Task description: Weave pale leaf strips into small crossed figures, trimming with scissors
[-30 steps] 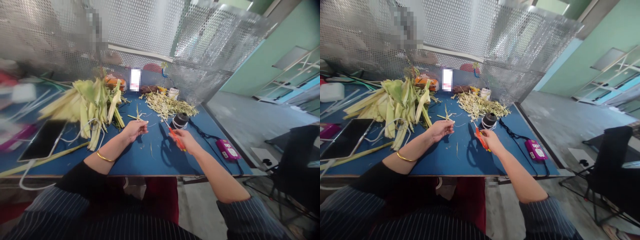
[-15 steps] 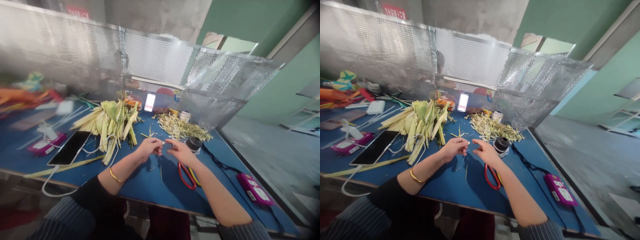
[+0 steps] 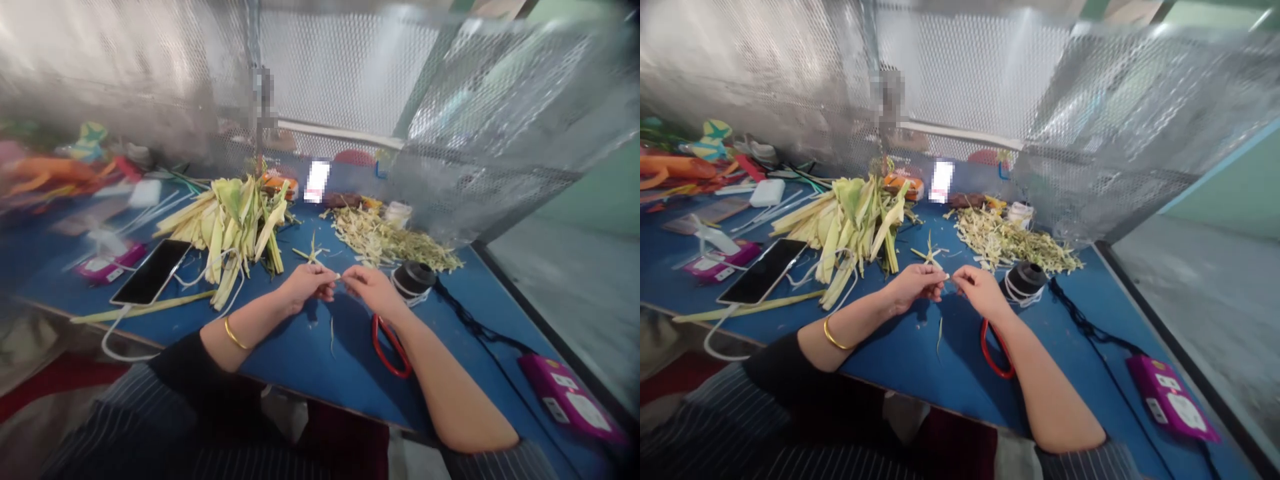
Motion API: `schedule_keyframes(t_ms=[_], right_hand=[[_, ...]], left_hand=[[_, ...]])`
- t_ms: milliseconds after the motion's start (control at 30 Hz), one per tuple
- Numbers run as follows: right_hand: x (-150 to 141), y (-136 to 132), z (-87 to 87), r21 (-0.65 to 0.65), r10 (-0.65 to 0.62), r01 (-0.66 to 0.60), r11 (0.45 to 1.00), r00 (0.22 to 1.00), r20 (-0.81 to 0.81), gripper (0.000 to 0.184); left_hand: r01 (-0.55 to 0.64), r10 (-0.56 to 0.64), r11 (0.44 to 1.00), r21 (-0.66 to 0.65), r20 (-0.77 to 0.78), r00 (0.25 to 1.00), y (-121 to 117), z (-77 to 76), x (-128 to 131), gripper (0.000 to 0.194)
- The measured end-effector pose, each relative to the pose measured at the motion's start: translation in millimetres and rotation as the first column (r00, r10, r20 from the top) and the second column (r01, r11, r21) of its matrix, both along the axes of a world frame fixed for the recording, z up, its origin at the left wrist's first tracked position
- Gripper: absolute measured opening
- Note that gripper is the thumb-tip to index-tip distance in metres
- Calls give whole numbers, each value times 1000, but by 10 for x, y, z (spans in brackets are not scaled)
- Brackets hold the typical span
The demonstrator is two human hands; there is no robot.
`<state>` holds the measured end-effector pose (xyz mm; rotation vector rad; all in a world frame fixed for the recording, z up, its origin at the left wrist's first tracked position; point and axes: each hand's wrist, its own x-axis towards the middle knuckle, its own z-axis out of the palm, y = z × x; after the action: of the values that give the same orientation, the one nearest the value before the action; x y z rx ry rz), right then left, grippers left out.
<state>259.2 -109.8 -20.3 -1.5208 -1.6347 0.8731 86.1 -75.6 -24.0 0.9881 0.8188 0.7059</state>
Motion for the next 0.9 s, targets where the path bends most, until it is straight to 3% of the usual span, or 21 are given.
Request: schedule_keyframes(t_ms=[67, 167, 267, 333, 500, 600, 667, 733, 800, 833, 900], right_hand=[[-17, 5, -5, -53, -33, 32, 998, 999, -25, 12], [-89, -6, -8, -190, -104, 51, 980, 954, -282, 12], [-147, -35, -12, -247, -46, -67, 967, 903, -427, 29], [-161, -44, -28, -248, 2, -116, 962, 909, -416, 27], [-122, -12, -78, -191, -53, -7, 982, 950, -308, 13], [-34, 25, -74, -115, -82, 63, 991, 983, -165, 11], [42, 34, -56, 31, -152, 150, 988, 985, 81, 11], [107, 22, -35, 171, -219, 165, 971, 901, 374, 13], [139, -5, -20, 201, -228, 133, 971, 782, 581, 15], [141, -20, -15, 204, -225, 122, 971, 746, 626, 13], [116, -40, -9, 266, -258, 119, 957, 767, 588, 17]], left_hand=[[-3, 3, 1000, 18, 5, 1000, 17, -15, 4, 15], [0, 0, 999, 32, 18, 1000, 28, -27, 2, 14], [15, -16, 999, 34, 26, 1000, 15, -20, -6, 14], [20, -21, 999, 36, 19, 1000, 4, -17, -9, 12], [33, -33, 999, 34, -19, 999, -11, -7, 0, 9], [-53, 54, 999, 9, -57, 997, 12, 24, -2, 8], [-134, 134, 991, 6, -70, 988, 43, 40, -13, 7], [-195, 195, 981, 18, -72, 978, 77, 37, -28, 7], [-223, 225, 974, 41, -76, 971, 102, 15, -38, 9], [-223, 227, 973, 54, -79, 971, 108, 0, -40, 11], [-204, 211, 976, 78, -84, 974, 107, -26, -38, 15]])
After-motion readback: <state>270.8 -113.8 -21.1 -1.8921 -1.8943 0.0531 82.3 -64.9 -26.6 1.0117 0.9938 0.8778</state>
